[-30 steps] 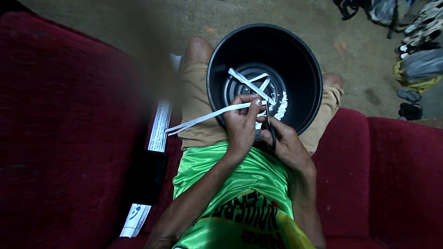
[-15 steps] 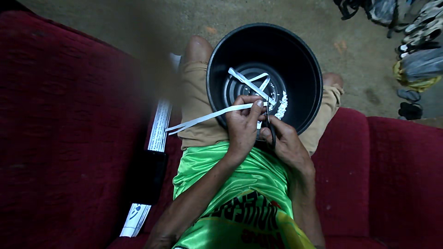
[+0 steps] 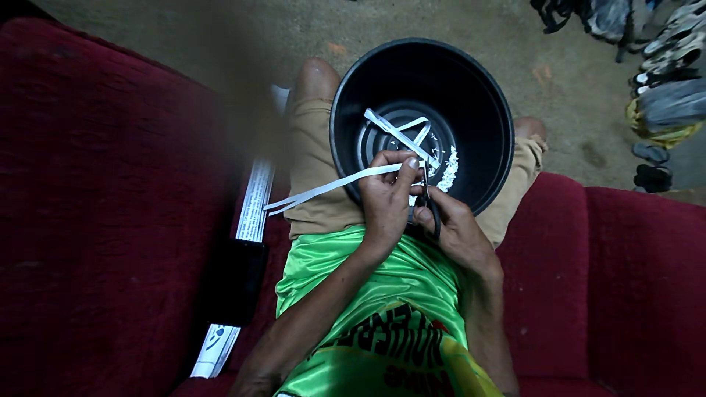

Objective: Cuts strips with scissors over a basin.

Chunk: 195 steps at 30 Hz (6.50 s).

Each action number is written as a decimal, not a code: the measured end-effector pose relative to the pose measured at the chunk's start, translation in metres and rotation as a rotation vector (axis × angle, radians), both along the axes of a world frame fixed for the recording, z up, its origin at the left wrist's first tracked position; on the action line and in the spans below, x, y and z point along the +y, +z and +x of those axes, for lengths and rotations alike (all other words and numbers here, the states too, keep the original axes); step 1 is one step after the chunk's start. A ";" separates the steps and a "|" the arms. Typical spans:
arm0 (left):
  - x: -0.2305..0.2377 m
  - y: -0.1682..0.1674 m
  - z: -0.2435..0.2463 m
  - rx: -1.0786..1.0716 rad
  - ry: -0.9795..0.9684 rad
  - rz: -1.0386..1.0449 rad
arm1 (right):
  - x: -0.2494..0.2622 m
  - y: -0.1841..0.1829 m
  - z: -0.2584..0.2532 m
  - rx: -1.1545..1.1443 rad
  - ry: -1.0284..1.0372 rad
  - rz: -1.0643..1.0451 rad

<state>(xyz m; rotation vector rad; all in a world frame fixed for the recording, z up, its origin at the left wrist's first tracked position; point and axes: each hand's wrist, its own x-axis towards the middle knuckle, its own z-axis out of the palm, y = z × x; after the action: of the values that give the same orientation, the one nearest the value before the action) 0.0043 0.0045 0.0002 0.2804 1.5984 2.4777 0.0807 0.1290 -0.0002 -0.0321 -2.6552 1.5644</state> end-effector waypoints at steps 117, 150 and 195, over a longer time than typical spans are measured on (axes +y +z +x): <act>0.003 -0.002 0.002 -0.028 -0.022 0.048 | -0.001 -0.001 0.000 0.040 -0.009 -0.004; -0.002 0.000 -0.002 -0.021 -0.006 0.004 | 0.005 0.001 0.005 -0.043 -0.017 -0.042; 0.005 -0.003 -0.005 -0.027 0.045 0.072 | 0.003 0.003 0.003 -0.016 -0.012 0.024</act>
<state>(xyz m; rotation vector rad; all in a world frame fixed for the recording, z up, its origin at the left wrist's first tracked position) -0.0006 0.0097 -0.0032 0.2223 1.5244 2.5652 0.0841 0.1317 0.0029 -0.0601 -2.6806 1.5345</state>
